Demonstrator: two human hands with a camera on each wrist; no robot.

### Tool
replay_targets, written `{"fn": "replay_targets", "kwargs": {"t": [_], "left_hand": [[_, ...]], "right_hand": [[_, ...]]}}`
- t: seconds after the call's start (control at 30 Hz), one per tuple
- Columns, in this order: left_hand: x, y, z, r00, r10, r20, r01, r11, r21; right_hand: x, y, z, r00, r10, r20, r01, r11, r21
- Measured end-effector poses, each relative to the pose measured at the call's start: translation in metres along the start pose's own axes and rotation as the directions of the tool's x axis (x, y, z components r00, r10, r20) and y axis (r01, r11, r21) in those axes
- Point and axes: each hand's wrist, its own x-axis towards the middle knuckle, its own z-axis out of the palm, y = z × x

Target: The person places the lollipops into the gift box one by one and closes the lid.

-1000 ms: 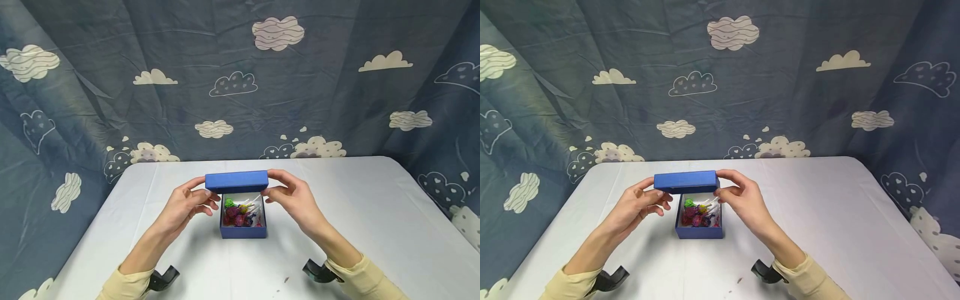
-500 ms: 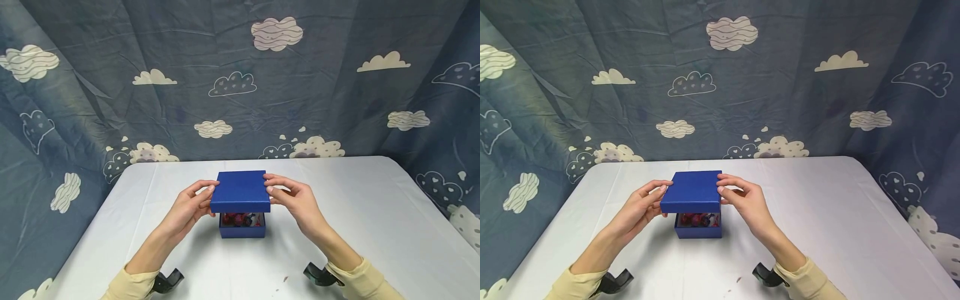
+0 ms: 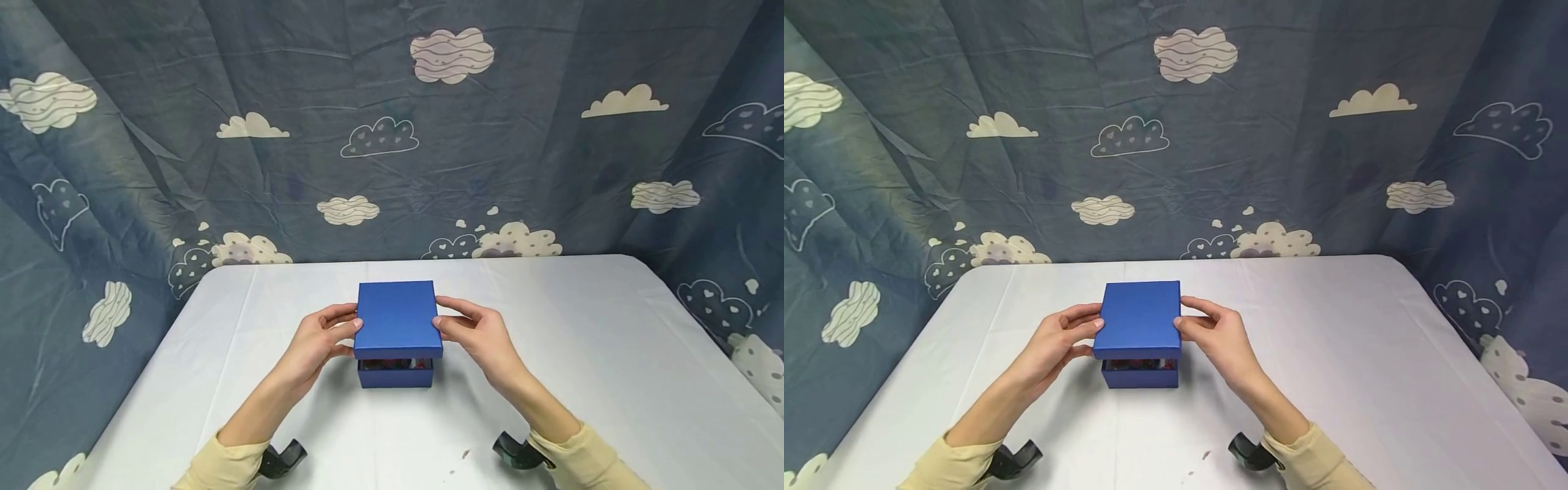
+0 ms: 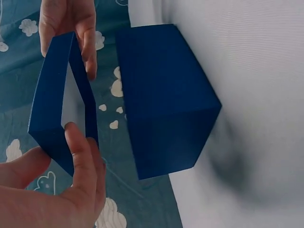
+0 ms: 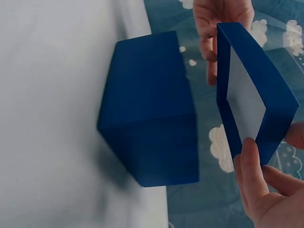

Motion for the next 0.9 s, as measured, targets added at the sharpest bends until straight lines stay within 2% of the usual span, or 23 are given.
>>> {"fn": "replay_targets", "kwargs": {"t": [0.27,0.57,0.9], "left_hand": [[0.002,-0.011,0.000,0.998,0.015,-0.053,-0.008,0.993,0.120],[0.005,-0.021,-0.001,0.998,0.001,-0.067,0.008,0.991,0.132],[0.005,-0.027,-0.002,0.998,0.010,-0.056,-0.001,0.988,0.156]], "right_hand": [[-0.001,0.016,0.004,1.000,-0.002,0.010,0.003,0.997,-0.078],[-0.002,0.023,0.008,1.000,0.013,-0.001,-0.013,0.996,-0.089],[-0.001,0.024,0.007,0.999,0.022,0.026,-0.020,0.996,-0.086]]}}
